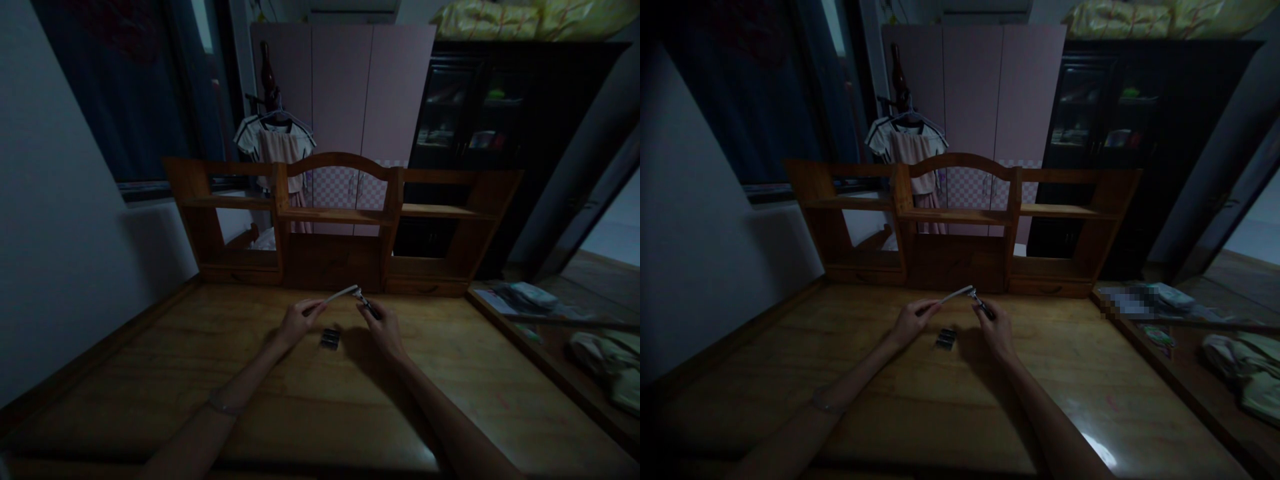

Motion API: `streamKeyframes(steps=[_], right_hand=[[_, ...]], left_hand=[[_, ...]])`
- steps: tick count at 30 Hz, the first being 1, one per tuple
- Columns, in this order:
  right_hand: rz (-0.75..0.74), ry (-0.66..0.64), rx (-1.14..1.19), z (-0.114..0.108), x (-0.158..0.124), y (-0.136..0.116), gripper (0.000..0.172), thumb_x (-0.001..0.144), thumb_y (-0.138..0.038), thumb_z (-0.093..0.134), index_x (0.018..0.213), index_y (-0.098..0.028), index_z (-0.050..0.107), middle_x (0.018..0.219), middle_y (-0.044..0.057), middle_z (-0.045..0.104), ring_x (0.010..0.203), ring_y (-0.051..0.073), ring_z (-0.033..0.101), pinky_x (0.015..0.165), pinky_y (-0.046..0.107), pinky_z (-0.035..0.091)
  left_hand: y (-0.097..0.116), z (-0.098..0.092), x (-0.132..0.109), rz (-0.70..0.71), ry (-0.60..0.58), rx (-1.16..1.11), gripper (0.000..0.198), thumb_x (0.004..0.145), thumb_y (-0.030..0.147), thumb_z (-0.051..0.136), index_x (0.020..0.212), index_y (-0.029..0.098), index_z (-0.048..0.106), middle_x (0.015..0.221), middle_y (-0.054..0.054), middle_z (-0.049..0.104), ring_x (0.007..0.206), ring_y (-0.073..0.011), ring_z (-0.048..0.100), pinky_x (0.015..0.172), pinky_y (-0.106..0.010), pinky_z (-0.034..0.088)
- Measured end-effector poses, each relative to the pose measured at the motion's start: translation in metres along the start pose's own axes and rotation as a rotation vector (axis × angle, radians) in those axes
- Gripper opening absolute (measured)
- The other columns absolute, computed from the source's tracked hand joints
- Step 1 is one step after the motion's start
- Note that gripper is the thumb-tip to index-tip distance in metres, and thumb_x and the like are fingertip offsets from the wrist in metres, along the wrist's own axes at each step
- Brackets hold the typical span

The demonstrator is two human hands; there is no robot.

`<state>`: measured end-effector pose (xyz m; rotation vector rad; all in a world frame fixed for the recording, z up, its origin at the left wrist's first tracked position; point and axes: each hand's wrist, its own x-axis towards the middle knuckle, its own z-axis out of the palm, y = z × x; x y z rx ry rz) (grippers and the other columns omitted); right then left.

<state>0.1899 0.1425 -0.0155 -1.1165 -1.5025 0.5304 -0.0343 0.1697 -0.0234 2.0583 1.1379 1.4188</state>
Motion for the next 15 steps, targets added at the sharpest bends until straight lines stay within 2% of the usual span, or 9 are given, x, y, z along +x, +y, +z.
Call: streamKeyframes(steps=[7,11,15], right_hand=[[-0.030,-0.018,0.024,0.0005,0.0005,0.0005,0.033,0.083,-0.043,0.055,0.100,-0.016,0.066,0.090,0.006,0.066,0.082,0.022,0.058,0.072,0.029,0.042],[-0.022,-0.029,0.049,0.0028,0.0010,0.0045,0.033,0.083,-0.043,0.056,0.100,-0.017,0.067,0.094,0.007,0.066,0.084,0.022,0.059,0.073,0.030,0.043],[-0.047,-0.023,0.047,0.0033,0.0000,0.0024,0.033,0.082,-0.043,0.057,0.099,-0.017,0.067,0.092,0.007,0.067,0.083,0.023,0.059,0.073,0.030,0.043]], left_hand=[[0.0011,-0.0042,0.0011,0.024,0.062,-0.004,0.027,0.083,0.035,0.057,0.098,0.016,0.068,0.096,-0.006,0.068,0.089,-0.0177,0.063,0.081,-0.028,0.049],[0.0047,-0.0017,-0.0006,0.059,0.011,0.002,0.027,0.085,0.036,0.055,0.099,0.017,0.068,0.097,-0.006,0.068,0.089,-0.0177,0.063,0.081,-0.028,0.049],[0.0012,0.0007,-0.0002,0.040,0.041,0.057,0.027,0.084,0.037,0.056,0.097,0.018,0.069,0.095,-0.006,0.068,0.087,-0.0180,0.063,0.082,-0.029,0.049]])
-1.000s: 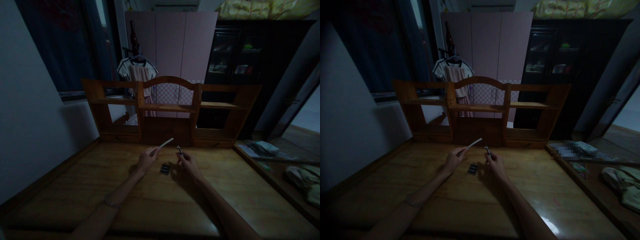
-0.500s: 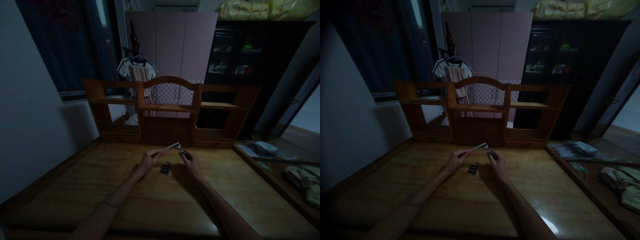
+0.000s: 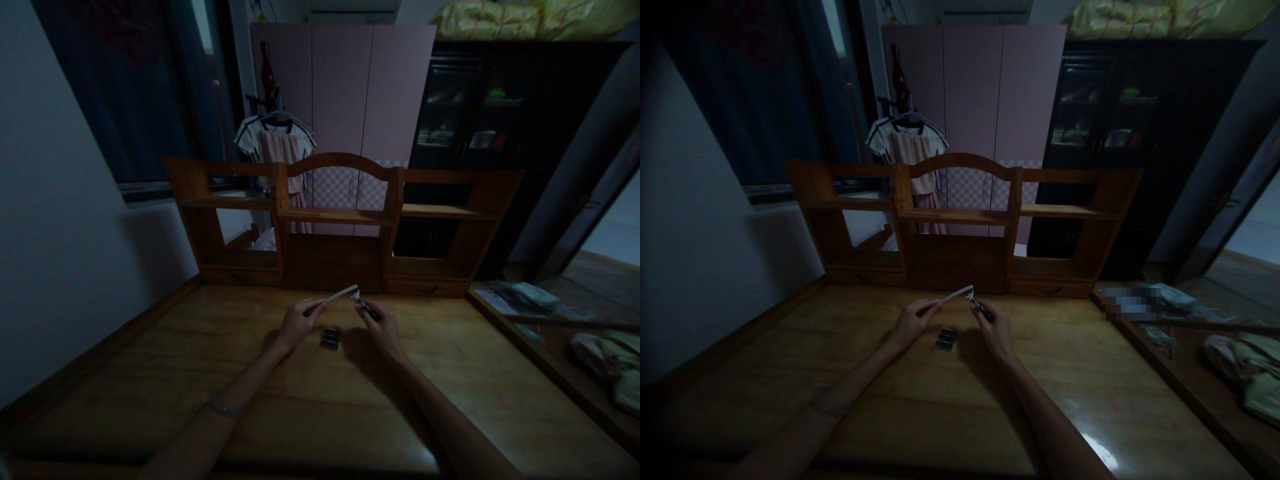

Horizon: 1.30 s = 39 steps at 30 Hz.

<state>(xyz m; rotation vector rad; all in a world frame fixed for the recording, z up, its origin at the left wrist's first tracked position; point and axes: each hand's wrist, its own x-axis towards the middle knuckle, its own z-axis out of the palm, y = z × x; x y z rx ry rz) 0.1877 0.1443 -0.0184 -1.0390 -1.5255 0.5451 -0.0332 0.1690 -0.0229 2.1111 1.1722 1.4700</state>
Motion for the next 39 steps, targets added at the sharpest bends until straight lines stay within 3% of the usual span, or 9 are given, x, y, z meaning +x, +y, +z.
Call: streamKeyframes(steps=[5,9,17,24,27,29,32,35,39], right_hand=[[-0.011,-0.025,0.000,0.001,-0.002,-0.004,0.032,0.082,-0.043,0.056,0.098,-0.017,0.067,0.092,0.007,0.066,0.083,0.024,0.058,0.072,0.031,0.043],[0.021,-0.040,0.024,0.002,-0.003,-0.002,0.034,0.082,-0.044,0.055,0.101,-0.018,0.067,0.094,0.008,0.066,0.084,0.025,0.058,0.074,0.033,0.044],[0.042,0.037,0.039,0.000,-0.001,-0.001,0.036,0.081,-0.047,0.055,0.098,-0.017,0.067,0.094,0.007,0.067,0.086,0.025,0.059,0.077,0.033,0.044],[0.034,0.109,-0.118,0.001,-0.007,0.015,0.039,0.084,-0.048,0.049,0.099,-0.017,0.065,0.091,0.008,0.066,0.083,0.023,0.059,0.073,0.032,0.044],[0.001,0.122,-0.144,0.002,-0.008,0.017,0.037,0.083,-0.047,0.050,0.098,-0.018,0.065,0.090,0.007,0.066,0.081,0.023,0.059,0.071,0.031,0.043],[-0.018,0.128,-0.151,0.003,-0.010,0.016,0.034,0.082,-0.046,0.051,0.096,-0.019,0.066,0.087,0.006,0.066,0.078,0.022,0.059,0.069,0.029,0.043],[-0.054,0.133,-0.186,0.003,-0.013,0.014,0.030,0.082,-0.044,0.052,0.093,-0.020,0.067,0.085,0.006,0.066,0.075,0.021,0.058,0.067,0.028,0.041],[-0.064,0.135,-0.295,0.003,-0.015,0.011,0.031,0.085,-0.043,0.047,0.094,-0.021,0.066,0.084,0.005,0.066,0.074,0.021,0.059,0.064,0.027,0.040],[-0.050,0.143,-0.420,0.002,-0.016,0.008,0.034,0.088,-0.044,0.040,0.095,-0.020,0.065,0.085,0.005,0.066,0.077,0.021,0.059,0.064,0.027,0.038]], left_hand=[[0.004,-0.005,0.001,0.009,0.033,-0.016,0.027,0.084,0.036,0.055,0.098,0.017,0.068,0.095,-0.007,0.068,0.086,-0.0182,0.063,0.079,-0.028,0.049],[0.008,-0.004,0.000,0.055,-0.015,-0.021,0.025,0.085,0.035,0.055,0.098,0.018,0.069,0.095,-0.006,0.068,0.086,-0.0176,0.063,0.079,-0.028,0.049],[-0.018,0.004,-0.001,-0.049,-0.138,0.139,0.031,0.088,0.038,0.046,0.098,0.020,0.068,0.098,-0.006,0.068,0.091,-0.0199,0.062,0.083,-0.029,0.045],[-0.018,-0.014,0.003,-0.193,-0.141,0.228,0.031,0.090,0.035,0.037,0.083,0.016,0.061,0.074,-0.004,0.065,0.065,-0.0139,0.059,0.057,-0.021,0.039],[-0.005,-0.031,-0.008,-0.319,-0.223,0.251,0.033,0.089,0.037,0.036,0.073,0.016,0.056,0.056,-0.001,0.058,0.049,-0.0120,0.054,0.047,-0.019,0.035],[0.006,-0.042,-0.020,-0.456,-0.343,0.177,0.036,0.089,0.040,0.032,0.073,0.016,0.054,0.046,0.000,0.053,0.036,-0.0117,0.048,0.039,-0.019,0.032],[0.020,-0.054,-0.041,-0.637,-0.488,0.032,0.028,0.084,0.037,0.035,0.076,0.016,0.052,0.045,-0.001,0.054,0.032,-0.0133,0.048,0.033,-0.019,0.032],[0.026,-0.060,-0.053,-0.667,-0.535,0.017,0.027,0.081,0.038,0.037,0.071,0.017,0.052,0.046,-0.003,0.056,0.034,-0.0159,0.051,0.031,-0.021,0.034],[0.025,-0.066,-0.051,-0.652,-0.585,0.098,0.031,0.079,0.040,0.041,0.064,0.016,0.053,0.046,-0.004,0.056,0.036,-0.0169,0.054,0.031,-0.021,0.035]])
